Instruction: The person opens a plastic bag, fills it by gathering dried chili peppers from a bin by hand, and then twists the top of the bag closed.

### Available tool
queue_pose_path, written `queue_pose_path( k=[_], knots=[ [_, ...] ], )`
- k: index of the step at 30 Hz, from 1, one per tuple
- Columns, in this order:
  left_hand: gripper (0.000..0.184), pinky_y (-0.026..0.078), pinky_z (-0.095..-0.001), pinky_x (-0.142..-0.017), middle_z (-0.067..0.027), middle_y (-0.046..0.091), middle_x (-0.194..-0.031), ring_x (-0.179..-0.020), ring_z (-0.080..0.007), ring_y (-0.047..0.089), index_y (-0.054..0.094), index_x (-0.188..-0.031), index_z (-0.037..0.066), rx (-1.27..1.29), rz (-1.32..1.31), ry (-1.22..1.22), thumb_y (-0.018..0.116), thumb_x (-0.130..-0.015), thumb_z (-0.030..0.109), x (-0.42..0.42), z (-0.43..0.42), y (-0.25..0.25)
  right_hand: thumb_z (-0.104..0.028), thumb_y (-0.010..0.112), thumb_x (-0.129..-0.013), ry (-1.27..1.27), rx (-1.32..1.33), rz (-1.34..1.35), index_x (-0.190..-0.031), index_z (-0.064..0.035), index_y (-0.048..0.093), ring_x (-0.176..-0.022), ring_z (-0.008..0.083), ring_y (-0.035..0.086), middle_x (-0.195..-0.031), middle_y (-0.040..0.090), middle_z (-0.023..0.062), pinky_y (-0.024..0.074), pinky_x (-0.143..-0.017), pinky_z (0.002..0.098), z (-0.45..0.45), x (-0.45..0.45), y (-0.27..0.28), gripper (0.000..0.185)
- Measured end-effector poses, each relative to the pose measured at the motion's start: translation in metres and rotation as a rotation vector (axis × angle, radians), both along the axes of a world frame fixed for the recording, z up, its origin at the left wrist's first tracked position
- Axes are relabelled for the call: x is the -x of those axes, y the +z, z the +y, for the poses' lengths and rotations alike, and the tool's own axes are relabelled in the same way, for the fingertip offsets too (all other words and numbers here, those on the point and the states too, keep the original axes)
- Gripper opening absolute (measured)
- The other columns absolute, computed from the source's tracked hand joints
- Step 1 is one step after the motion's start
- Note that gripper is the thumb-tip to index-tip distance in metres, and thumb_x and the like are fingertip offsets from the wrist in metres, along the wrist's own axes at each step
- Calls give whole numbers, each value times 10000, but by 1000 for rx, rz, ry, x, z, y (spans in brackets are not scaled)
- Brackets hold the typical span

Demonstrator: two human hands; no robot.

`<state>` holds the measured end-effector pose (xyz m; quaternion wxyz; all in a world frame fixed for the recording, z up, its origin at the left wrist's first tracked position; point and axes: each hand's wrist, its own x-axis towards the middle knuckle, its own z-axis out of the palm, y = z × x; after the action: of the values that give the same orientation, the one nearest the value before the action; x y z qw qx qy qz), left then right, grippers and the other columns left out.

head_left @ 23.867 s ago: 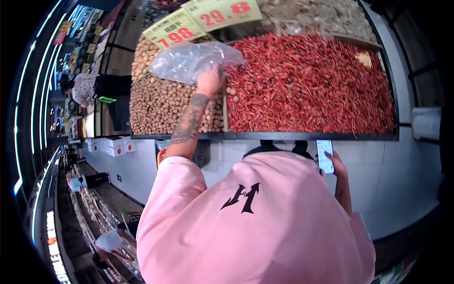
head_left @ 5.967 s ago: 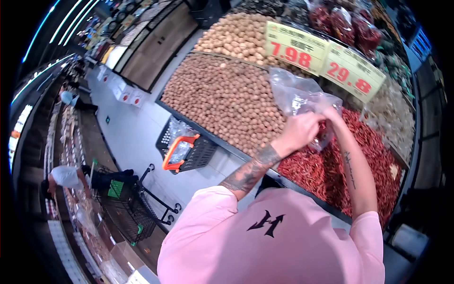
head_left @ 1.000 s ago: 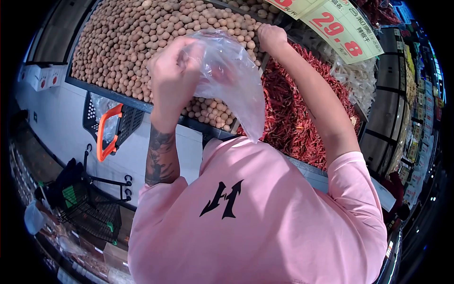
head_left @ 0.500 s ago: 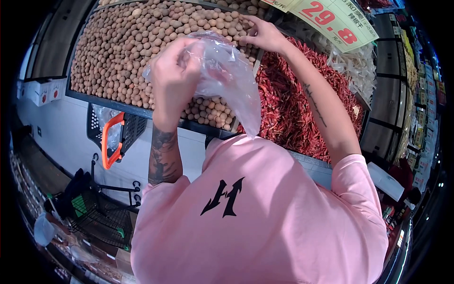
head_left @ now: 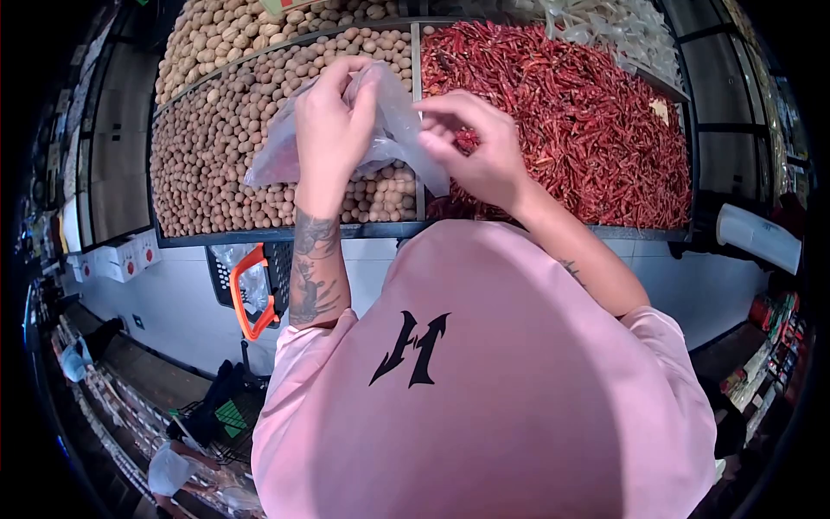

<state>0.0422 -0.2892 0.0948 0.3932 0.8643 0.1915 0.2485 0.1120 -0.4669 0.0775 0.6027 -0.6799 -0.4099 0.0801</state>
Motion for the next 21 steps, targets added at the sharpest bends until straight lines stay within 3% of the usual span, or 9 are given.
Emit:
queue_pose_path(
  k=[3,4,5,8,11,13,15,17,21],
  knots=[
    [186,504,-358,-587,-163,658,-690,-641,-250,684,682,-987,37,-228,45,-69,638,-900,195,-6,-18,30,-73,607,-820,117,-72,-135,-1061,-3,657,-753,313,646,-851,644,170,541,-708,375,20,-2,9,256],
    [212,468,-242,-603,-87,687,-739,-657,-76,583,690,-1019,1,-194,11,-100,661,-934,193,-4,-16,35,-93,585,-825,46,-18,-178,-1062,-2,658,-805,337,657,-876,658,189,540,-735,405,27,-14,3,264],
    [234,472,-238,-612,-70,690,-744,-672,-70,588,688,-1025,-10,-170,111,-68,660,-943,207,2,-21,52,-113,563,-831,-20,37,-230,-1063,-1,658,-856,362,667,-901,672,208,540,-762,434,33,-26,0,275],
    [265,466,-224,-613,-42,688,-748,-685,-46,574,698,-1040,-24,-164,99,-55,667,-946,221,15,-19,60,-246,561,-891,248,419,-157,-1168,-35,648,-975,348,671,-999,687,227,517,-877,424,44,-39,-6,359],
    [268,497,-313,-580,-129,677,-685,-599,-164,653,724,-993,20,-277,-32,31,669,-914,270,30,-16,74,-292,559,-919,378,673,-326,-1246,-52,620,-1030,343,658,-1094,682,210,499,-928,405,51,-44,-25,409],
    [317,504,-298,-611,-128,689,-709,-597,-143,630,725,-1030,22,-294,87,192,681,-905,310,49,16,87,-288,577,-876,432,794,-584,-1137,-3,671,-1057,339,649,-1123,663,242,503,-920,450,61,-64,-46,398],
    [366,522,-311,-666,-147,708,-762,-681,-193,694,727,-1042,43,-444,228,284,676,-899,376,64,51,101,-259,603,-877,512,1076,-659,-1092,-5,678,-1044,326,644,-1127,662,207,507,-904,429,79,-63,3,341],
    [380,532,-347,-737,-161,720,-843,-795,-267,716,729,-1052,65,-562,200,417,661,-902,407,70,81,110,-378,649,-796,593,1107,-609,-1355,-38,522,-1241,319,546,-1417,482,253,443,-1021,396,110,-63,45,666],
    [354,526,-288,-735,-98,747,-878,-762,-173,701,759,-1045,114,-699,-112,560,688,-874,416,87,100,174,-371,647,-811,629,553,-885,-1278,-14,563,-1190,353,559,-1307,563,240,454,-1001,434,170,-62,74,594]
  ],
)
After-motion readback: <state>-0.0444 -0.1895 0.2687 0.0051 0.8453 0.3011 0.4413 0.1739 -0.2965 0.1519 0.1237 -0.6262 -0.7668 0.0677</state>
